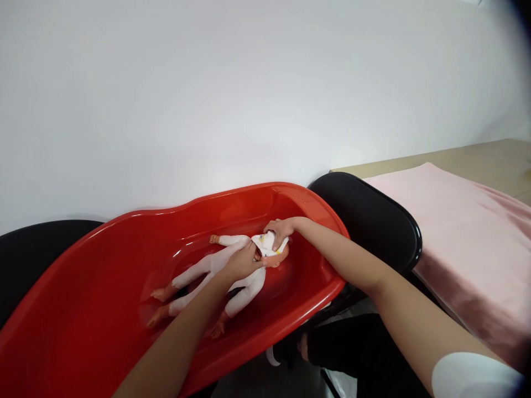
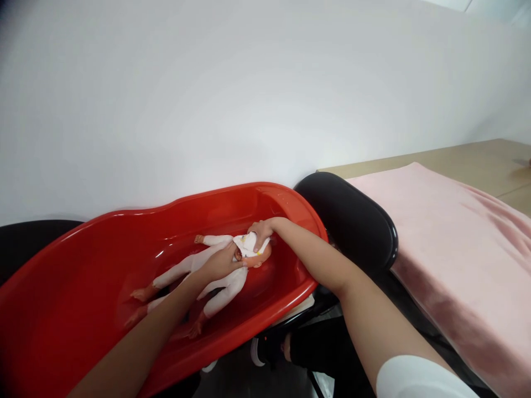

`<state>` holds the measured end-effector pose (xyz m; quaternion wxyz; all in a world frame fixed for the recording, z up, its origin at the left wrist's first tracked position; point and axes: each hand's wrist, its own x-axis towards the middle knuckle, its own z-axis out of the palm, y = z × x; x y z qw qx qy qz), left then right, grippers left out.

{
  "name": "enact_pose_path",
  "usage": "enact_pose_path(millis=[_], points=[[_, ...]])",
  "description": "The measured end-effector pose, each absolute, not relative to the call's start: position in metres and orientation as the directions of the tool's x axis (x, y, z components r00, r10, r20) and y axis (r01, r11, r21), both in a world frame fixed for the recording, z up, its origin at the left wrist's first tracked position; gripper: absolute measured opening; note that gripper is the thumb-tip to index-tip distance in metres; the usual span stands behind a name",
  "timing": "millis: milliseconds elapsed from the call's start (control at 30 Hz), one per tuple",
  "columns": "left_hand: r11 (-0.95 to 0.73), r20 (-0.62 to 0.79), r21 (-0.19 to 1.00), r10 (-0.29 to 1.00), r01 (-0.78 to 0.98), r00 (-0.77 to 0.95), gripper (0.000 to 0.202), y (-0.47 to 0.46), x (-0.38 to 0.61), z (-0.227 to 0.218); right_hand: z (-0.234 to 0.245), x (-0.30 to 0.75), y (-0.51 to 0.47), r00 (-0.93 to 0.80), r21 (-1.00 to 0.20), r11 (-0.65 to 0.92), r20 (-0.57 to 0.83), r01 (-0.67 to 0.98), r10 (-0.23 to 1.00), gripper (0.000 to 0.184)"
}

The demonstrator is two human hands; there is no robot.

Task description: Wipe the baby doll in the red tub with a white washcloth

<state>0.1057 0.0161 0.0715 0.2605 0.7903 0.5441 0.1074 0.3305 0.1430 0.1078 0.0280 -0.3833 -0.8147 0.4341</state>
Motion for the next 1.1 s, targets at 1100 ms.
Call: enact_pose_path(millis=[1100], points=[[-0.315,-0.087,0.521,0.905,0.794,0.416,0.054,0.015,0.107,0.071,0.090,0.346,0.136,-0.670,-0.702,0.254,-0.412,0.666,0.617,0.021]])
